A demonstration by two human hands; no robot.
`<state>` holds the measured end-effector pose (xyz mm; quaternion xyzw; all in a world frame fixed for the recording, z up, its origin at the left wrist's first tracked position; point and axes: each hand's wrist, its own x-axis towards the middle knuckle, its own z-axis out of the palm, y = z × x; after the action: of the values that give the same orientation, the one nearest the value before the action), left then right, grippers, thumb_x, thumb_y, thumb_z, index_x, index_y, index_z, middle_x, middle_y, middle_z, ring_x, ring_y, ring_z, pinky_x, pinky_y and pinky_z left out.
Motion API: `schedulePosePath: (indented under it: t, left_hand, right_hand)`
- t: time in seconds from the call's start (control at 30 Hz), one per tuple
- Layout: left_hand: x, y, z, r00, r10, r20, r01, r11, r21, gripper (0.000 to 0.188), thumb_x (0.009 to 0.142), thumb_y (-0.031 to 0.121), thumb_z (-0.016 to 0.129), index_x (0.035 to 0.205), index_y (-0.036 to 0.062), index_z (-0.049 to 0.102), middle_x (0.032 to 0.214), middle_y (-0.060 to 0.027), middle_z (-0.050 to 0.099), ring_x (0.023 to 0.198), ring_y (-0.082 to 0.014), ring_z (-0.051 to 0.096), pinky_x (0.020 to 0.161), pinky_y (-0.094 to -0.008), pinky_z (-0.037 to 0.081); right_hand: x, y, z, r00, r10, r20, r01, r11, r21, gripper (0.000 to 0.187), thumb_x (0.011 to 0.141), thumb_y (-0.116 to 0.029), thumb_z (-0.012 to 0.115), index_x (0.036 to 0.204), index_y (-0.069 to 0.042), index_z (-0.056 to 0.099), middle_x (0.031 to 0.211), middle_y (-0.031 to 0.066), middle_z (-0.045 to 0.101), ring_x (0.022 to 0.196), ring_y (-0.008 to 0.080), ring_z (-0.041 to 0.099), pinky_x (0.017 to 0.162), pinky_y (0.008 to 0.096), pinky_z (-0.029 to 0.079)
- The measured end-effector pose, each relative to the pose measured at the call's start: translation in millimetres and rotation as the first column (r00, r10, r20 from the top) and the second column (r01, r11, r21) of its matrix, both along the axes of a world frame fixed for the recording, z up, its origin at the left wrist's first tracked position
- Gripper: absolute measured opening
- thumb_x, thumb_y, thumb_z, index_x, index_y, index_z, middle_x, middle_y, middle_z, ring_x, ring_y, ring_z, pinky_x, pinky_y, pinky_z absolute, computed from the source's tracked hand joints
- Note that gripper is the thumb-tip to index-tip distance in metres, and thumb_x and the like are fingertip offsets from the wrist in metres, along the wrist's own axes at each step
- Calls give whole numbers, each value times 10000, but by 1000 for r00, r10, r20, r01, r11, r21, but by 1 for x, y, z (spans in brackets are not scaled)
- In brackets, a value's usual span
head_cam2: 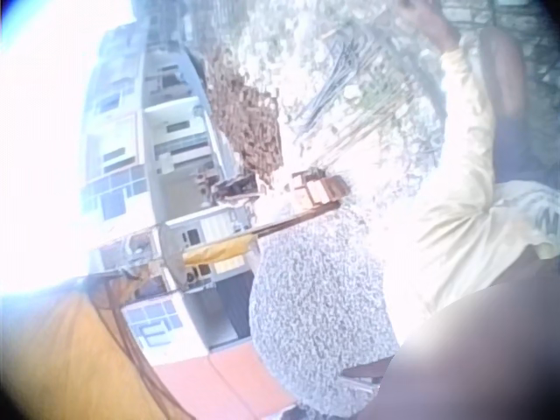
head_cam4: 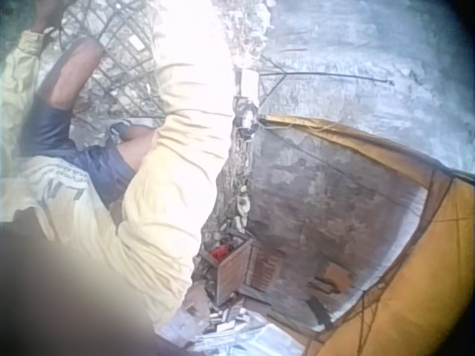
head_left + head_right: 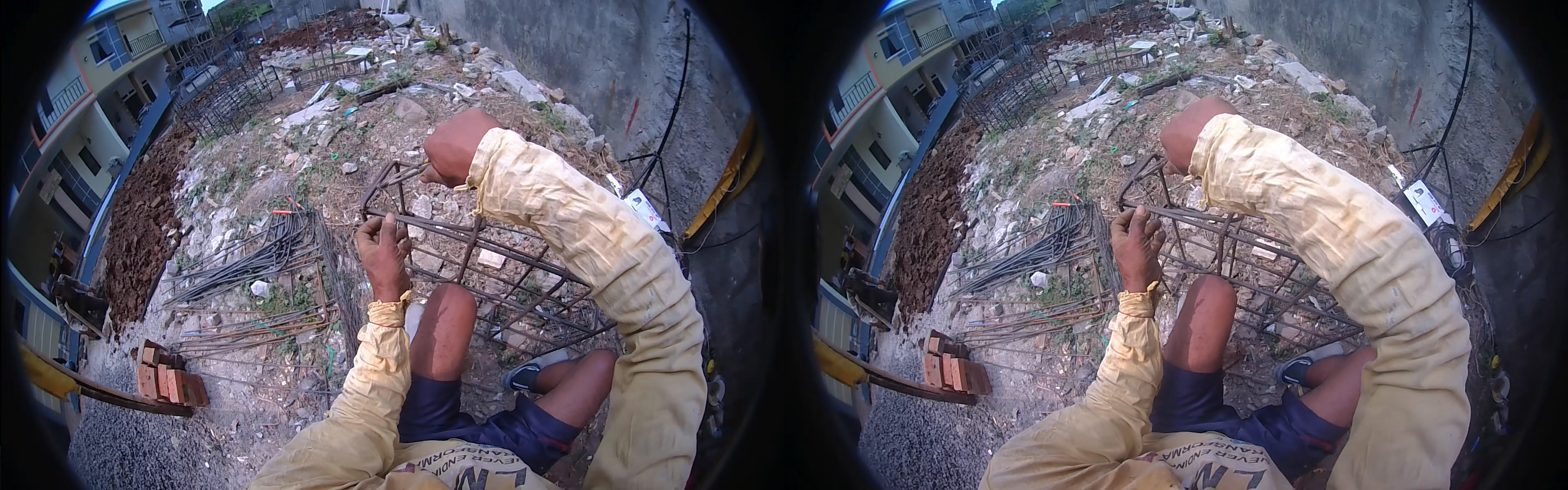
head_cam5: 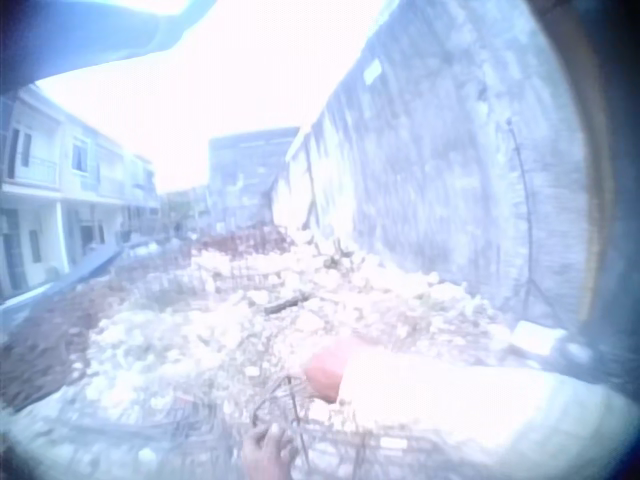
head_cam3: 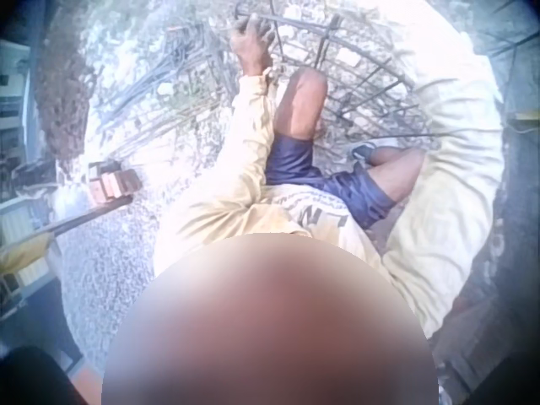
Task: The person sits on the ground at a construction site and assembles a rectangular metal frame by hand. They position intersecting metal rods, bend them into place, and secure the joints using pliers to twist binding wire around the intersections.
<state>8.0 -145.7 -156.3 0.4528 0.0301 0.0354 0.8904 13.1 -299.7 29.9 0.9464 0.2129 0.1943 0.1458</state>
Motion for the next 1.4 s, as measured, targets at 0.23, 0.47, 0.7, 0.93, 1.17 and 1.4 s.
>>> schedulePosePath:
  t: [0.23, 0.47, 0.7, 0.93, 1.17, 1.4]
  left_hand:
    - [9, 9, 17, 931, 43, 362, -276, 732, 622, 503, 953, 307, 653, 1342, 26, 503, 1093, -126, 607, 928, -221, 604, 805, -339, 509]
    - [-5, 20, 87, 782, -198, 590, -383, 595, 707, 363, 1018, 270, 543, 1214, -30, 605, 917, -105, 651, 877, -200, 611, 772, -335, 486]
    - [-50, 32, 110, 628, -743, 233, 756, 653, 43, 345, 1073, 311, 392, 1127, 53, 615, 580, 85, 360, 474, -35, 268, 461, -212, 218]
    - [-41, 52, 92, 652, -696, 301, 758, 591, -276, 351, 1071, 317, 385, 1125, 46, 602, 621, 53, 362, 501, -61, 310, 480, -235, 273]
    - [-76, 43, 39, 850, -526, -26, 494, 779, 385, 368, 1043, 340, 491, 1118, 17, 651, 721, 48, 444, 585, -46, 349, 515, -207, 288]
    - [-103, 35, -17, 835, -547, -52, 323, 412, 852, 408, 1040, 375, 479, 1051, 6, 652, 685, 15, 476, 639, -92, 463, 588, -250, 394]
  right_hand:
    - [-41, -13, 16, 996, -86, -15, 87, 987, 133, 278, 862, -359, 685, 1038, -144, 687, 911, 102, 653, 890, 318, 691, 711, 440, 558]
    - [-107, -41, 7, 974, -5, 229, -96, 898, 430, 281, 871, -382, 689, 1042, -160, 694, 1042, 97, 623, 940, 305, 667, 791, 437, 545]
    - [-176, -80, -7, 842, -99, 531, -60, 960, 273, 216, 818, -338, 723, 926, -151, 711, 1198, 70, 593, 1154, 295, 547, 992, 489, 401]
    - [-226, -135, -28, 820, -330, 467, 116, 896, 428, 196, 782, -221, 778, 928, -119, 696, 920, 35, 625, 889, 230, 581, 840, 380, 433]
    - [-294, -165, -108, 870, -472, 145, -71, 171, 983, 228, 1021, -257, 555, 1031, -34, 601, 952, 85, 662, 899, 185, 621, 863, 368, 488]
    - [-311, -126, -171, 946, -204, 252, -314, -381, 870, 309, 1047, -305, 471, 1193, -34, 484, 1154, 232, 643, 1010, 307, 687, 823, 421, 592]
